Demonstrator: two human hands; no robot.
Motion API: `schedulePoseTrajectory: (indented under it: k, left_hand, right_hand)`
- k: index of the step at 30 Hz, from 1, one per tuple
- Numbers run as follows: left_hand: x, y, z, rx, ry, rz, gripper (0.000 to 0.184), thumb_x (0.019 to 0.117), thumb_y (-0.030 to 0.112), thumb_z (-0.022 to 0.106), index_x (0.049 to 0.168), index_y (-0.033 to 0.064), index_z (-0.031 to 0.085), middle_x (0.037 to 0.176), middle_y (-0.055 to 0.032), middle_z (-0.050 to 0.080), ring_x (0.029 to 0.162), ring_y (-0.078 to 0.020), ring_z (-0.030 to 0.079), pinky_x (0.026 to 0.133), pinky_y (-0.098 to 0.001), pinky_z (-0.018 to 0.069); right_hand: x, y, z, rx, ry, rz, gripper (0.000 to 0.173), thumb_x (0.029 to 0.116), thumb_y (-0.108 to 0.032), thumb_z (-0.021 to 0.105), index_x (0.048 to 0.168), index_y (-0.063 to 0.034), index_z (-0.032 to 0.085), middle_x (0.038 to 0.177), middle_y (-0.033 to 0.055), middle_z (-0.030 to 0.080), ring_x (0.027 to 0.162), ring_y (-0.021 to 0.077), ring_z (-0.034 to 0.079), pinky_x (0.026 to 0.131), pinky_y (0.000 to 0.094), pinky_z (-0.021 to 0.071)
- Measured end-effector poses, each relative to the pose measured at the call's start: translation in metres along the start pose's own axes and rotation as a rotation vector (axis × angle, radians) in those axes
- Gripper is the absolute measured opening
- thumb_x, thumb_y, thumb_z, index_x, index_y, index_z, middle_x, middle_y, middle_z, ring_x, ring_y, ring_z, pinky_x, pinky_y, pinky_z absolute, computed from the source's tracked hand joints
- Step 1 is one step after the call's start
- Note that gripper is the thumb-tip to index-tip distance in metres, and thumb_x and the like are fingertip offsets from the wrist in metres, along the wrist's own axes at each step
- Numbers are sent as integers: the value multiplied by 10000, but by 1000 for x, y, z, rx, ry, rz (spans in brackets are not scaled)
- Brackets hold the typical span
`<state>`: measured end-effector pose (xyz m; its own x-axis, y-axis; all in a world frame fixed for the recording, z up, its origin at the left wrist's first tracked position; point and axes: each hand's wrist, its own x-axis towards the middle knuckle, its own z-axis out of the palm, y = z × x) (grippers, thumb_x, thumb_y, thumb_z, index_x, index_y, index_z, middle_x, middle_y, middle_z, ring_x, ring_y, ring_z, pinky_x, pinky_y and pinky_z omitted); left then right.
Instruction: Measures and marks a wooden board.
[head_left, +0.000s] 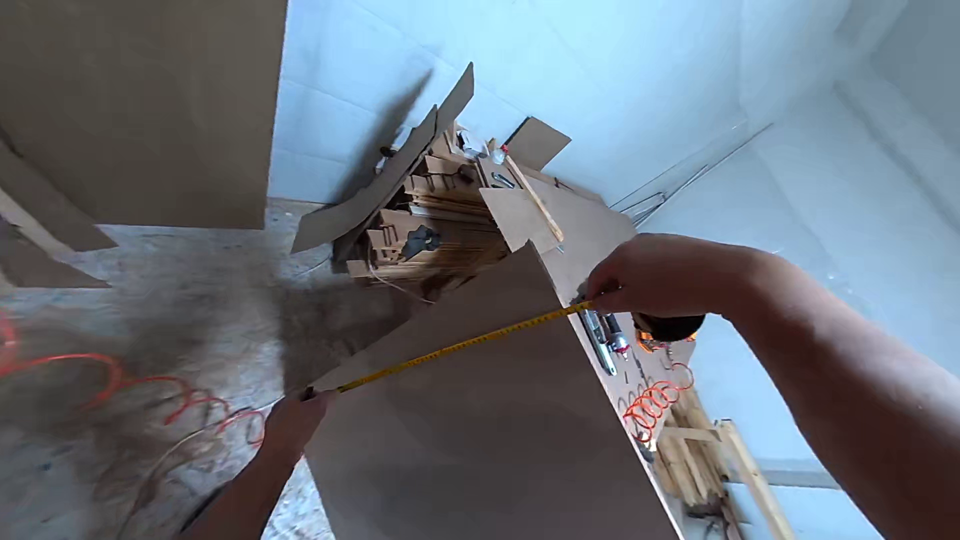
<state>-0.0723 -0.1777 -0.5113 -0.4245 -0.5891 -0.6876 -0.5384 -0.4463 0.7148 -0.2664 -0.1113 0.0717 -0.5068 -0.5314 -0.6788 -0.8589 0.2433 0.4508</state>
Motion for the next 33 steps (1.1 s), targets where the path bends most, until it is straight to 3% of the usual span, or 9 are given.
schedulePoseTrajectory:
  k: [5,9,15,18,22,25,28,33]
  left_hand:
    - [44,18,29,-20,-90,-50,367,998,327,665,1126,-17,661,963,-219,653,826,-336,614,754,-570,497]
    - [62,31,48,-95,-159,-112,333,1017,276,651,1209,5,624,976,-164,676,782,-249,625,708,-468,516]
    - [71,30,76,-161,-188,-105,282,1030,252,638,1205,34,598,932,-106,687,663,-167,556,600,-379,453]
    - [81,28,86,-175,-166,-100,292,1033,233,625,1240,33,575,961,-131,665,695,-207,566,626,-419,472]
    - [89,22,81,-65,-156,-130,352,1043,262,607,1279,2,580,1082,-203,683,868,-308,649,768,-525,522]
    - [95,15,83,-88,-187,-168,309,1046,255,601,1261,34,569,969,-145,658,692,-214,561,619,-422,472]
    - [98,17,78,-78,-220,-193,271,1058,207,554,1278,48,560,914,-111,638,618,-161,503,565,-365,435]
    - [99,19,71,36,-241,-165,288,1056,236,561,1248,24,591,976,-149,659,695,-217,559,636,-428,477]
  right_hand:
    - [43,-2,-37,21,-122,38,195,1039,-373,605,1018,-290,780,787,-99,713,688,43,651,667,321,550]
    - [64,0,-43,-7,-159,81,180,1033,-371,611,1046,-292,772,800,-89,696,700,52,635,659,324,534]
    - [62,9,-47,20,-175,93,168,1027,-347,618,1061,-313,779,829,-96,699,725,47,634,662,322,527]
    - [51,17,-54,37,-175,125,164,1028,-349,617,1060,-326,776,807,-107,691,694,30,620,636,298,519]
    - [41,19,-63,51,-195,188,151,1021,-369,636,1069,-332,774,781,-115,683,663,20,612,609,280,516]
    - [43,16,-63,33,-145,179,144,1023,-321,637,1025,-299,779,760,-97,677,655,38,608,600,291,505]
    - [51,14,-58,-1,-97,127,170,1027,-302,622,958,-269,773,724,-89,656,638,53,596,580,305,487]
    - [70,-7,-53,-101,-105,122,189,1021,-314,597,927,-265,753,743,-66,651,696,109,622,611,377,497]
